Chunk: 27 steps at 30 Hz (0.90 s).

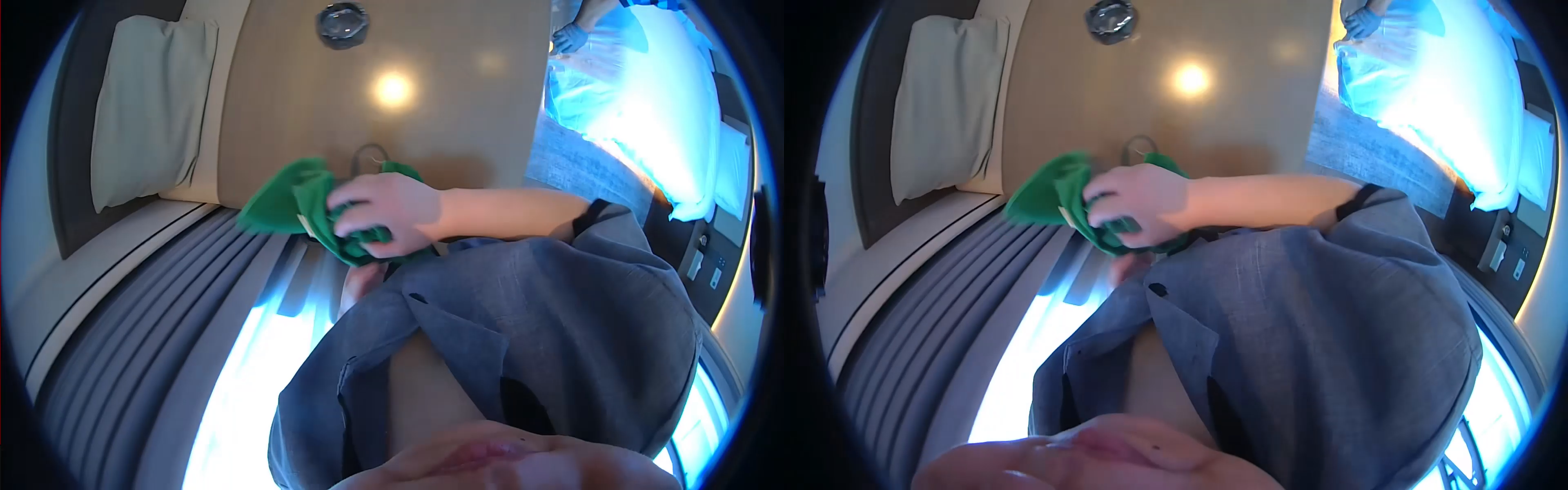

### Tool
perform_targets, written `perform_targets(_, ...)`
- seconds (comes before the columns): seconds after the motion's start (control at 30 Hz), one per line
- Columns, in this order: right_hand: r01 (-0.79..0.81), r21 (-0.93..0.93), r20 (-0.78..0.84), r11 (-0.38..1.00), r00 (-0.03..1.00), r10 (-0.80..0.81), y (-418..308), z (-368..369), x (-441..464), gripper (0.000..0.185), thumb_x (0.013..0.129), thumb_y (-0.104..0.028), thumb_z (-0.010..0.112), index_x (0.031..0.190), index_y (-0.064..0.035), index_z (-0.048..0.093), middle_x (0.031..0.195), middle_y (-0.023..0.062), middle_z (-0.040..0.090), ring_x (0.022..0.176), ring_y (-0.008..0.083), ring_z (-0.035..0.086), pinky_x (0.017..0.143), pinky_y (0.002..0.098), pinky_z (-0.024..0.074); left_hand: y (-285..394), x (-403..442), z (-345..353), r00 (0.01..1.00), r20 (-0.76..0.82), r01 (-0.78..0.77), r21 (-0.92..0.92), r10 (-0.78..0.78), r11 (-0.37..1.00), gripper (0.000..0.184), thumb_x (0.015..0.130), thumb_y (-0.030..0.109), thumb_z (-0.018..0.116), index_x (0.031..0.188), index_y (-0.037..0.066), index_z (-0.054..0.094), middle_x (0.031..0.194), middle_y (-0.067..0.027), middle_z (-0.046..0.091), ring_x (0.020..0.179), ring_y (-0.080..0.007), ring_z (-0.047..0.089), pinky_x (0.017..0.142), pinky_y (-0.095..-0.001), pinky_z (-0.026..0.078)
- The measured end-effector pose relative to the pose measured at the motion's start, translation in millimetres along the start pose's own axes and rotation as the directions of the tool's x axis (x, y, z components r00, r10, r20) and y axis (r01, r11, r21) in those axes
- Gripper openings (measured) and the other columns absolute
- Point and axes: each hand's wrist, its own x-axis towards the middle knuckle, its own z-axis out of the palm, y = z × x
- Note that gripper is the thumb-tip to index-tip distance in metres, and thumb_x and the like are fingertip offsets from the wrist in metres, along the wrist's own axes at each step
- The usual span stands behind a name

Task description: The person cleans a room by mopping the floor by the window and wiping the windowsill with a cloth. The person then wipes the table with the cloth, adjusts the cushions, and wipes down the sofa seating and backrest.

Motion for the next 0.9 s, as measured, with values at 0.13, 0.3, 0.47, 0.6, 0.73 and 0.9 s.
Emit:
perform_targets(0.13,0.133,-0.505,0.051,0.853,0.991,-0.124,43.0,31.4,-102.6,0.049,0.065,-0.029,0.070,0.111,-0.0223,0.057,0.133,0.0052,0.039,0.128,0.0306,0.030,0.097,0.0579,0.0267,-60.5,-1.1,29.2,0.937,-0.350,0.017,0.027,-0.006,0.999,0.035,0.082,0.014,0.046,0.114,0.000,0.050,0.098,-0.0118,0.058,0.085,-0.0188,0.059,0.069,-0.0283,0.049)
perform_targets(0.3,0.108,-0.471,0.036,0.875,0.994,-0.102,72.4,46.0,-129.4,0.044,0.065,-0.034,0.068,0.107,-0.0225,0.060,0.132,0.0031,0.041,0.130,0.0298,0.027,0.100,0.0620,0.0180,-72.2,8.8,70.9,0.718,-0.653,-0.258,0.072,0.241,0.964,0.024,0.083,0.010,0.050,0.106,0.003,0.053,0.083,-0.0067,0.058,0.069,-0.0117,0.054,0.057,-0.0223,0.042)
perform_targets(0.47,0.005,-0.533,0.006,0.846,1.000,-0.003,114.2,-45.0,-169.7,0.043,0.063,-0.033,0.067,0.105,-0.0244,0.061,0.128,0.0020,0.044,0.127,0.0293,0.032,0.100,0.0593,0.0214,-16.3,61.7,106.7,0.632,-0.628,-0.352,0.290,0.454,0.890,0.024,0.085,0.011,0.052,0.107,0.002,0.053,0.086,-0.0082,0.058,0.074,-0.0146,0.056,0.062,-0.0241,0.046)
perform_targets(0.6,-0.164,-0.687,-0.159,0.708,0.985,0.073,164.2,-145.9,-170.9,0.043,0.066,-0.031,0.065,0.108,-0.0249,0.057,0.128,0.0010,0.043,0.125,0.0283,0.033,0.096,0.0581,0.0261,30.7,140.0,105.3,0.690,-0.554,-0.386,0.264,0.466,0.884,0.030,0.085,0.015,0.055,0.111,0.002,0.049,0.088,-0.0098,0.057,0.080,-0.0189,0.059,0.071,-0.0298,0.051)
perform_targets(0.73,-0.202,-0.711,-0.247,0.674,0.969,0.030,202.1,-212.3,-167.4,0.048,0.062,-0.025,0.065,0.109,-0.0255,0.057,0.131,0.0021,0.042,0.124,0.0304,0.036,0.097,0.0571,0.0268,79.3,225.5,123.0,0.682,-0.531,-0.411,0.292,0.503,0.864,0.044,0.084,0.019,0.058,0.120,0.000,0.040,0.095,-0.0139,0.054,0.077,-0.0195,0.058,0.069,-0.0314,0.053)
perform_targets(0.9,-0.172,-0.664,-0.183,0.728,0.981,0.065,204.8,-226.9,-162.7,0.046,0.062,-0.027,0.067,0.107,-0.0246,0.059,0.129,0.0010,0.043,0.125,0.0289,0.034,0.098,0.0583,0.0244,132.3,277.9,139.6,0.609,-0.690,-0.174,0.365,0.391,0.915,0.052,0.081,0.021,0.061,0.120,-0.004,0.038,0.092,-0.0157,0.055,0.062,-0.0200,0.060,0.055,-0.0292,0.054)
